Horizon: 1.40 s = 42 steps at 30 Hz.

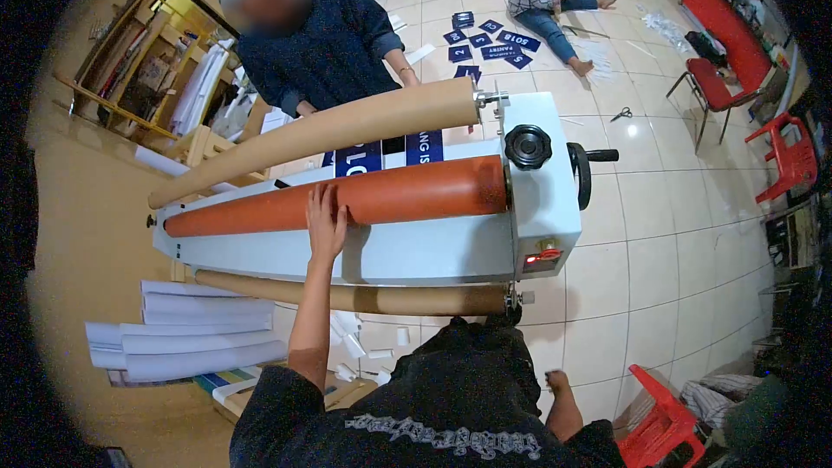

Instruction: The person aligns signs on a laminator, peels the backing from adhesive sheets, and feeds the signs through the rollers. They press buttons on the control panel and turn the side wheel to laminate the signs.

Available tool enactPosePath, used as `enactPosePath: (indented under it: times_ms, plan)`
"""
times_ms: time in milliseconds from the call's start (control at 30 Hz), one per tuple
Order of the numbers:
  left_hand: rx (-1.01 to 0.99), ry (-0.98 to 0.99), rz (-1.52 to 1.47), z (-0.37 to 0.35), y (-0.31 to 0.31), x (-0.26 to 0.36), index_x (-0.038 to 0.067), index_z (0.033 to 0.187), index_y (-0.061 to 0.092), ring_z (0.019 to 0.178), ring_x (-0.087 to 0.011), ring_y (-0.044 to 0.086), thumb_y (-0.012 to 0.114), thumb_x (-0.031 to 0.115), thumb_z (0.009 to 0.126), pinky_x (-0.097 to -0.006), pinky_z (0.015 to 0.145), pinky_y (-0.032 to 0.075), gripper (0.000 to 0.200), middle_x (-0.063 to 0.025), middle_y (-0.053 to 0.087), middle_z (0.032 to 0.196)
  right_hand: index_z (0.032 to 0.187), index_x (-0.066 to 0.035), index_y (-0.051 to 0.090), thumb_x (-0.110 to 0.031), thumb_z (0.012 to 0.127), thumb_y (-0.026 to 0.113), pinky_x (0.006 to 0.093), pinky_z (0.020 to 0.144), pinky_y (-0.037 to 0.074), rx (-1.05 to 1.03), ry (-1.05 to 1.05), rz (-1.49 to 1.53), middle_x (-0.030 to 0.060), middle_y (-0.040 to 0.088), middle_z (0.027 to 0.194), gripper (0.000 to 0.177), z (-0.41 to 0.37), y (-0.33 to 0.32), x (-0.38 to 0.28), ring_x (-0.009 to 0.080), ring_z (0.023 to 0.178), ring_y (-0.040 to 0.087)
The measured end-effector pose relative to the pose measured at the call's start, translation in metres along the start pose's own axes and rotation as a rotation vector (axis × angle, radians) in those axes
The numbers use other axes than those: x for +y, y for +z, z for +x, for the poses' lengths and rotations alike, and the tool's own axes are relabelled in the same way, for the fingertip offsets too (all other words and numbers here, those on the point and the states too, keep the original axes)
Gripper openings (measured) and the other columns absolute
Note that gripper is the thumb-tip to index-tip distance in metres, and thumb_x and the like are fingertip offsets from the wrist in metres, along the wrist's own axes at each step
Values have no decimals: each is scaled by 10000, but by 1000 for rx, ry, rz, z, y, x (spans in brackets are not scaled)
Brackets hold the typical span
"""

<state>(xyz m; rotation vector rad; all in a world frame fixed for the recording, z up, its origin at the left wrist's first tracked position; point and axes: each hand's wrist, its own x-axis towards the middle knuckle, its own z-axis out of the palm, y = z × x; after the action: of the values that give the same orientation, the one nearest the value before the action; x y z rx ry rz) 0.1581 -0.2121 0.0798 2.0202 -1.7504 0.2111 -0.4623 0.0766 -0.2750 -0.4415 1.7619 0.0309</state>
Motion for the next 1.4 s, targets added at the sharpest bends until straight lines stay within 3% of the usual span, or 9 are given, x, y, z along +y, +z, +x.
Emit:
enactPosePath:
  times_ms: [133,267,467,533,567,733,900,1200,1400]
  plan:
    - [-176,-193,147,-3,13,-7,105,1490,243,1421,-408,148,346,422,980,-578,1124,100,609,-197,178,1546,1024,-100,628,-250,853,614,387,545,484,-78,125,-14,51,636,798,228,-29,-14,22,188,650,591]
    - [-151,-210,157,-13,24,-6,98,1497,215,1423,-411,141,339,425,986,-587,1117,117,619,-201,161,1549,1112,-95,616,-224,855,572,396,622,493,-124,37,20,56,639,887,291,1,-9,18,210,744,612]
    - [-103,-270,62,-19,19,12,80,1497,204,1428,-421,103,356,430,977,-601,1115,97,646,-206,135,1554,1191,-84,579,-255,885,563,333,660,485,-83,-333,61,59,656,959,350,2,7,-88,177,811,612]
    - [-361,-232,521,-15,-15,44,65,1497,199,1434,-410,79,403,457,949,-623,1109,53,704,-193,138,1557,1197,-80,575,-256,887,561,329,668,484,-73,-384,117,59,655,965,357,-15,12,-120,172,820,611]
    - [-359,-237,522,-14,-22,50,65,1497,199,1434,-410,79,403,457,949,-623,1109,53,704,-193,138,1557,1204,-76,571,-256,888,559,325,675,484,-66,-433,159,59,654,971,364,-24,16,-131,167,829,609]
    - [-215,20,450,-24,-32,39,36,1492,207,1441,-390,70,491,477,888,-630,1108,-7,800,-154,158,1562,1206,-73,565,-245,887,561,320,647,477,-119,-349,87,59,650,958,362,-17,48,-123,163,783,598]
    - [-248,56,349,-29,-31,20,30,1485,224,1437,-374,109,515,467,871,-628,1111,8,809,-155,179,1555,1129,-71,587,-202,882,588,320,548,451,-127,-116,26,64,628,862,280,-21,73,-85,172,683,567]
    - [-413,-32,133,-84,-23,-56,66,1490,221,1412,-414,160,617,359,842,-638,1097,117,814,-201,171,1544,1205,-86,556,-237,869,605,347,596,460,-18,-206,34,50,641,894,371,-55,105,-99,178,734,583]
    - [-256,-2,-102,-101,-20,-98,88,1483,240,1394,-457,188,643,240,820,-607,1107,131,791,-235,173,1534,1168,-83,584,-237,875,603,317,589,465,77,-240,74,50,647,899,332,-75,131,-123,175,749,598]
